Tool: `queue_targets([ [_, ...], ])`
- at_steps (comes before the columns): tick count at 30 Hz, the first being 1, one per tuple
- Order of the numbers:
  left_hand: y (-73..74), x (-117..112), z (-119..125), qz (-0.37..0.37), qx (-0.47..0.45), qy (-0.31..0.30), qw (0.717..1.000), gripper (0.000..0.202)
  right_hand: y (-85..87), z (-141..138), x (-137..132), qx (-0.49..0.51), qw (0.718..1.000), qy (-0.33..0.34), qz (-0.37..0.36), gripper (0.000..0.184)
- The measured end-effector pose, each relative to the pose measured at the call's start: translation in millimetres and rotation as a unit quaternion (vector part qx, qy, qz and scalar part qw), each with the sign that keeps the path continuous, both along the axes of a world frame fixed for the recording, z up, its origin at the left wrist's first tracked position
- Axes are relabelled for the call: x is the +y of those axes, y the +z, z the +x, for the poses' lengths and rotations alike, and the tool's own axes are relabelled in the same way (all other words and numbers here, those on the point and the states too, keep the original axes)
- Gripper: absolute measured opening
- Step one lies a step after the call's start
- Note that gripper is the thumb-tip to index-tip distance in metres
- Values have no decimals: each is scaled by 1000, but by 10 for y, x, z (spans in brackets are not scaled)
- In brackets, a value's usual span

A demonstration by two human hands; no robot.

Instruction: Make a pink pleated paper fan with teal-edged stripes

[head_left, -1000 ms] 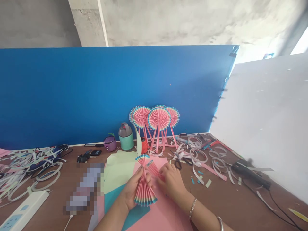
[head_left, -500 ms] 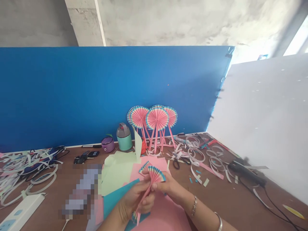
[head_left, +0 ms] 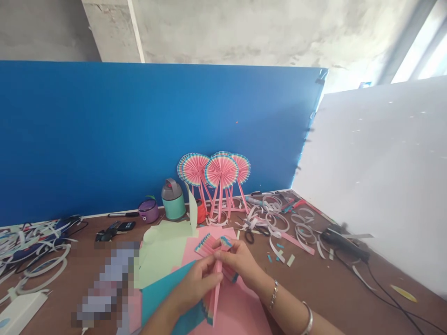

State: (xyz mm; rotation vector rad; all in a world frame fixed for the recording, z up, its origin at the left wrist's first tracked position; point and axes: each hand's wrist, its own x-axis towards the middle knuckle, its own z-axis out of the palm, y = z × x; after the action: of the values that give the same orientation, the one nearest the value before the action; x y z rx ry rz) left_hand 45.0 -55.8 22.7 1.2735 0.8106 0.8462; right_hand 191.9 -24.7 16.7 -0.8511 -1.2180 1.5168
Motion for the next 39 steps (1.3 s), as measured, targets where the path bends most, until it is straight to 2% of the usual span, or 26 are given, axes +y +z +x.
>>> queue_targets([
  [3,31,-13,46,28,-30,-16,999,26,-54,11,10,-48,999,8,-18,34],
  [5,28,-20,61,5,-55,-39,998,24,-73,16,11,-54,998,18,-29,35],
  [11,-32,-25,11,-91,-85,-95,988,28,5,13,-10,37,998,15,-47,33],
  [14,-70,-17,-16,-107,-96,-117,983,35,52,11,-17,64,996,-9,-68,34],
  [18,-112,0,-29,-112,-112,-133,978,44,35,20,-1,75,992,20,-104,36],
  [23,-93,-9,-8,-143,-119,-125,975,47,-5,44,25,73,993,25,-84,35],
  [27,-2,-44,50,-129,-153,-78,977,28,25,36,-3,38,998,21,-46,34],
  [30,31,-61,99,-123,-187,-40,974,26,35,-5,-43,22,997,40,-56,36],
  [32,19,-63,121,-140,-190,-20,972,26,21,-39,-65,25,996,50,-64,38],
  [35,-16,-57,133,-145,-185,-7,972,15,0,-67,-79,20,997,55,-58,40],
  [37,-35,-46,126,-150,-196,-3,969,9,6,-59,-72,2,998,55,-37,41],
  [39,-52,-27,108,-170,-215,0,962,11,30,-26,-44,-20,999,28,-1,42],
])
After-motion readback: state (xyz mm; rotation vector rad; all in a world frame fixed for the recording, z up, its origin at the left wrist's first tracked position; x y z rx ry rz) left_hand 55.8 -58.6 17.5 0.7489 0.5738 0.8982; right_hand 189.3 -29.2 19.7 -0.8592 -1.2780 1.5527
